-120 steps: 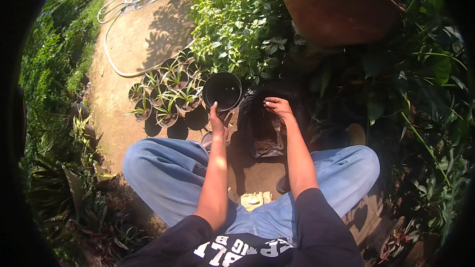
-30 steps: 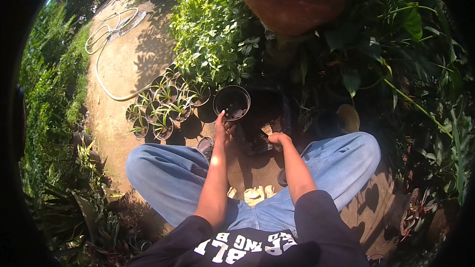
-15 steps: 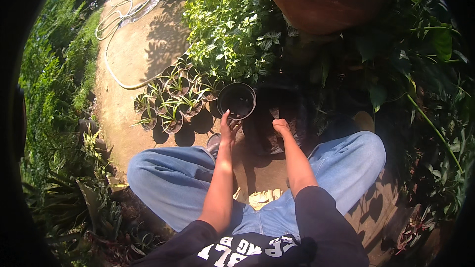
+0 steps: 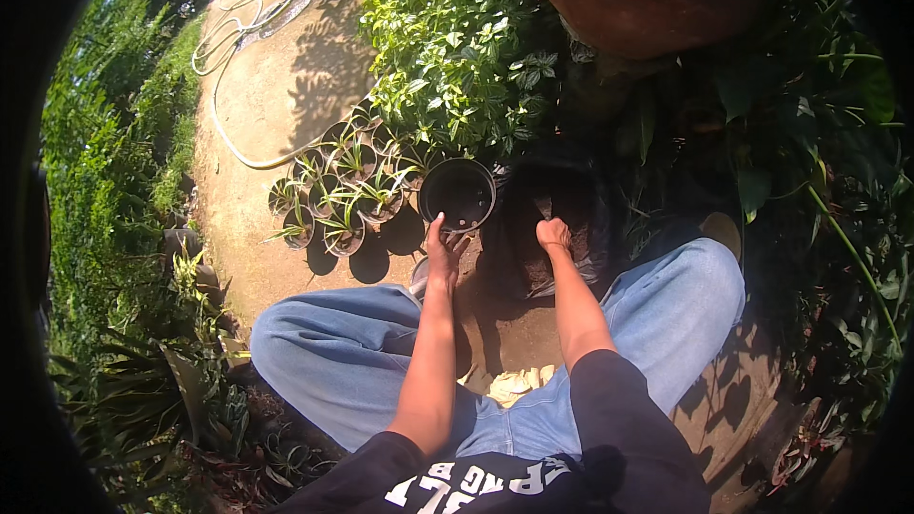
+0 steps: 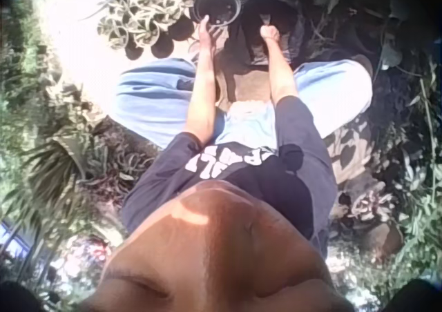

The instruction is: The person sits on the ground and uses a hand trowel to scoop soil into a small black pot. They then place a small plant into the pot and add more soil around it. The person repeats this process with multiple small plants and pots.

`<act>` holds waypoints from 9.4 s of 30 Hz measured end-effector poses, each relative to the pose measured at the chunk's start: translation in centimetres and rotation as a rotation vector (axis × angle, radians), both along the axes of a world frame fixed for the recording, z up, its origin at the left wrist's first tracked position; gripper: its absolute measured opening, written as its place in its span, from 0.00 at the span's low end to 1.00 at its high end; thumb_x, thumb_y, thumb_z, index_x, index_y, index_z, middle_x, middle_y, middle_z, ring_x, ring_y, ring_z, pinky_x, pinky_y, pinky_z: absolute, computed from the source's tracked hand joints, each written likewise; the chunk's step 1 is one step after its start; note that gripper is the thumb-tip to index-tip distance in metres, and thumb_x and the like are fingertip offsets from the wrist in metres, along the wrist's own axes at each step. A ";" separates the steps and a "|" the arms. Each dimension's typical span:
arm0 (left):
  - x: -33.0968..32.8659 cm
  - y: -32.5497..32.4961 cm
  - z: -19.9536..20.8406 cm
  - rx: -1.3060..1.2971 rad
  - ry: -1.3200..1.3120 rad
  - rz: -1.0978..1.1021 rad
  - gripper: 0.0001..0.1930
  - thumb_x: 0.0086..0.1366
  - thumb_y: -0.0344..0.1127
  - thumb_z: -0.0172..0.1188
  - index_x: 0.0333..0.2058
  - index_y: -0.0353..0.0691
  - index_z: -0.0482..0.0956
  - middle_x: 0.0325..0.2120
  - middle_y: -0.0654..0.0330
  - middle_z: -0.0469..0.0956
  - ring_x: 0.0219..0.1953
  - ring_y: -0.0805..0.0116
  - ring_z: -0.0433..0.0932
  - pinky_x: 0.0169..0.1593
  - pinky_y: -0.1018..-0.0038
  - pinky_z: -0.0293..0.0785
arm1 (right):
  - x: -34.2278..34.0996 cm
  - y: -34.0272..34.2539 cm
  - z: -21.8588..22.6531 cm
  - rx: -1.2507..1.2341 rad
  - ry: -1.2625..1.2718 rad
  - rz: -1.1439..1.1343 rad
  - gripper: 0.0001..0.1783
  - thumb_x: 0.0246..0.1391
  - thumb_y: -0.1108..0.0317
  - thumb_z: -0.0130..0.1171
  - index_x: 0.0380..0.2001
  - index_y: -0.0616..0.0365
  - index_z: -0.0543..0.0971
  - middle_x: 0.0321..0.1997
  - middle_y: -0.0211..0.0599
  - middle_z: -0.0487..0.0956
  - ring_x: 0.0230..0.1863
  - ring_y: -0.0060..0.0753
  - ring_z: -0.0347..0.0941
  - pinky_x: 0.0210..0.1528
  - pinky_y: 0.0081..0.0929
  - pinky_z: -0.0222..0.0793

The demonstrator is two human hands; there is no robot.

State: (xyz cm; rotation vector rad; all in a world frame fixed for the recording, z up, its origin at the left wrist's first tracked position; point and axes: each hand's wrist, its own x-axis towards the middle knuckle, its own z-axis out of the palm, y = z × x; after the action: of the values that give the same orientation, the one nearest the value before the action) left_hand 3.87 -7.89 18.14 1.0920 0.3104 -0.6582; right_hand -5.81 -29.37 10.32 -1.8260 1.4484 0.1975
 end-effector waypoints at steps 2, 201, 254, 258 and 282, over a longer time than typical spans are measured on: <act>0.1 0.1 -0.1 -0.009 -0.008 -0.007 0.33 0.59 0.59 0.60 0.58 0.47 0.67 0.55 0.57 0.70 0.56 0.57 0.69 0.59 0.55 0.61 | -0.1 0.5 0.9 -0.038 -0.005 0.012 0.27 0.50 0.62 0.46 0.49 0.68 0.77 0.56 0.64 0.74 0.60 0.64 0.68 0.62 0.50 0.64; -4.9 -6.1 3.4 0.056 -0.069 -0.022 0.35 0.60 0.61 0.57 0.59 0.47 0.61 0.58 0.52 0.63 0.55 0.49 0.71 0.53 0.51 0.73 | -8.8 -3.0 9.7 0.122 -0.393 0.129 0.19 0.63 0.52 0.54 0.34 0.60 0.76 0.26 0.29 0.75 0.23 0.25 0.71 0.26 0.29 0.66; -6.3 -7.5 4.8 0.077 -0.081 -0.330 0.31 0.60 0.59 0.60 0.55 0.48 0.68 0.42 0.62 0.74 0.38 0.67 0.78 0.43 0.62 0.77 | -11.0 -5.3 19.9 -0.295 -0.679 0.230 0.21 0.51 0.58 0.67 0.43 0.60 0.79 0.38 0.45 0.82 0.42 0.41 0.79 0.46 0.36 0.71; -6.4 -7.2 4.7 0.087 -0.064 -0.343 0.30 0.60 0.58 0.60 0.55 0.48 0.68 0.41 0.62 0.73 0.39 0.67 0.78 0.44 0.60 0.77 | -10.9 -5.6 19.8 -0.187 -0.801 0.133 0.19 0.53 0.58 0.66 0.43 0.59 0.79 0.38 0.38 0.82 0.41 0.31 0.76 0.45 0.31 0.69; -8.5 -7.2 2.5 -0.099 -0.099 -0.230 0.29 0.60 0.56 0.58 0.55 0.48 0.66 0.53 0.55 0.70 0.56 0.55 0.72 0.55 0.49 0.69 | -12.2 -7.1 14.5 0.061 -0.819 -0.145 0.17 0.58 0.55 0.63 0.43 0.55 0.79 0.32 0.24 0.78 0.29 0.16 0.69 0.29 0.20 0.66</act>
State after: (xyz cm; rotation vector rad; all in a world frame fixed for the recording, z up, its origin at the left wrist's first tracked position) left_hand -4.65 -15.08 20.66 1.0703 0.0664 -0.8127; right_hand -17.99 -36.44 24.81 -1.4686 0.9553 -0.5200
